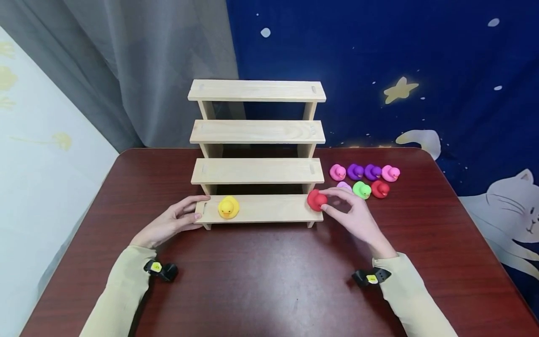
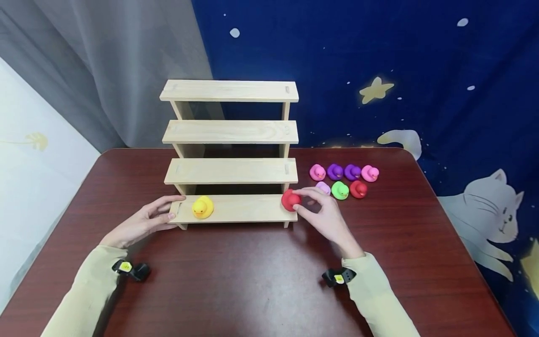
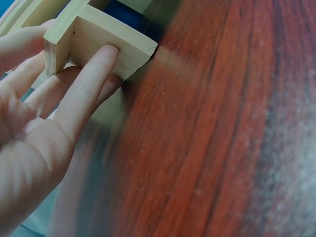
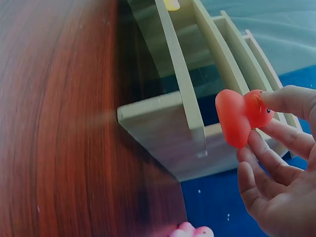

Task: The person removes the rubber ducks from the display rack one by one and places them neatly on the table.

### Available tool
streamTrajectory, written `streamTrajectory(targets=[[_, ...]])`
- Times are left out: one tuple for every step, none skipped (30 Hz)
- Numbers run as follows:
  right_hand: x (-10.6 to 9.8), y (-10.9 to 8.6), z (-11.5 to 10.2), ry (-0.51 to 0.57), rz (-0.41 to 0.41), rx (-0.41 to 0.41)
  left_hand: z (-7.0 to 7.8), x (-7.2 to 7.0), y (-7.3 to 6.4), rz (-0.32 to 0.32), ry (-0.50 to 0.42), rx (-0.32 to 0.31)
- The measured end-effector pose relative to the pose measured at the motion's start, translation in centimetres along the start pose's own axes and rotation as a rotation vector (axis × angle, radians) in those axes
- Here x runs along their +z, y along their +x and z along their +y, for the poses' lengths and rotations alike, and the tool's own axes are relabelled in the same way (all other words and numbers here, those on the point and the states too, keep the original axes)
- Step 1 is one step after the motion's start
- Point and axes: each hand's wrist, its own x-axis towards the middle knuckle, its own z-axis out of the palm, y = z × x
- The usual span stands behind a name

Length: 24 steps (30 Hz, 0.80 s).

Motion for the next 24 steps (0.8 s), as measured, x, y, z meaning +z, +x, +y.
streamTrajectory(targets=[[-0.2, 0.0, -0.4, 0.004, 0.001, 0.005, 0.0, 0.0, 0.0, 0.001, 0.001, -0.001], [-0.4, 0.0, -0.8, 0.001, 0.001, 0.006, 0.0, 0.0, 0.0, 0.003, 0.001, -0.002], [-0.6, 0.0, -1.2, -0.003, 0.002, 0.01, 0.0, 0.0, 0.0, 0.004, 0.002, -0.003], [-0.8, -0.1, -1.5, -0.01, 0.004, 0.015, 0.0, 0.0, 0.0, 0.004, 0.002, -0.004], [-1.0, -0.1, -1.6, -0.011, 0.008, 0.022, -0.1, 0.0, 0.0, 0.005, 0.003, -0.004], [-1.2, -0.1, -1.6, -0.009, 0.013, 0.024, -0.1, 0.0, -0.1, 0.005, 0.005, -0.002], [-1.4, -0.2, -1.5, -0.007, 0.017, 0.025, -0.1, 0.0, -0.1, 0.004, 0.006, 0.001], [-1.6, -0.2, -1.3, -0.005, 0.023, 0.02, -0.1, 0.0, -0.1, 0.003, 0.005, 0.003], [-1.8, -0.2, -0.8, -0.002, 0.026, 0.015, -0.1, 0.0, -0.1, 0.0, 0.001, 0.005], [-2.0, -0.3, -0.5, -0.002, 0.029, 0.016, -0.1, 0.0, -0.1, -0.002, -0.001, 0.007], [-2.1, -0.3, -0.4, 0.002, 0.032, 0.017, -0.1, 0.0, -0.1, -0.005, -0.005, 0.007], [-2.3, -0.3, -0.3, 0.001, 0.035, 0.02, -0.1, 0.0, -0.1, -0.006, -0.01, 0.006], [-2.5, -0.3, -0.2, -0.006, 0.037, 0.022, -0.1, 0.0, -0.1, -0.009, -0.015, 0.005], [-2.6, -0.4, -0.1, -0.014, 0.039, 0.023, -0.1, 0.0, -0.1, -0.01, -0.02, 0.004], [-2.8, -0.4, -0.1, -0.019, 0.038, 0.028, -0.2, -0.1, -0.1, -0.013, -0.021, 0.005], [-2.9, -0.4, -0.4, -0.025, 0.039, 0.035, -0.2, -0.1, -0.1, -0.012, -0.022, 0.004], [-3.1, -0.4, -0.4, -0.029, 0.037, 0.034, -0.2, -0.1, -0.1, -0.01, -0.023, 0.003], [-3.3, -0.4, -0.2, -0.037, 0.036, 0.033, -0.2, -0.1, -0.1, -0.008, -0.025, 0.001], [-3.5, -0.5, -0.1, -0.042, 0.034, 0.033, -0.2, -0.1, -0.1, -0.009, -0.026, 0.002], [-3.8, -0.5, 0.0, -0.053, 0.034, 0.033, -0.2, -0.1, -0.1, -0.011, -0.031, 0.005], [-4.0, -0.5, 0.1, -0.064, 0.036, 0.036, -0.2, -0.1, -0.1, -0.013, -0.033, 0.008], [-4.3, -0.6, 0.1, -0.081, 0.04, 0.039, -0.1, 0.0, -0.1, -0.013, -0.036, 0.01], [-4.5, -0.6, 0.2, -0.094, 0.045, 0.045, -0.1, 0.0, -0.1, -0.014, -0.037, 0.012], [-4.8, -0.7, 0.2, -0.108, 0.05, 0.052, -0.1, 0.0, -0.1, -0.016, -0.038, 0.015]])
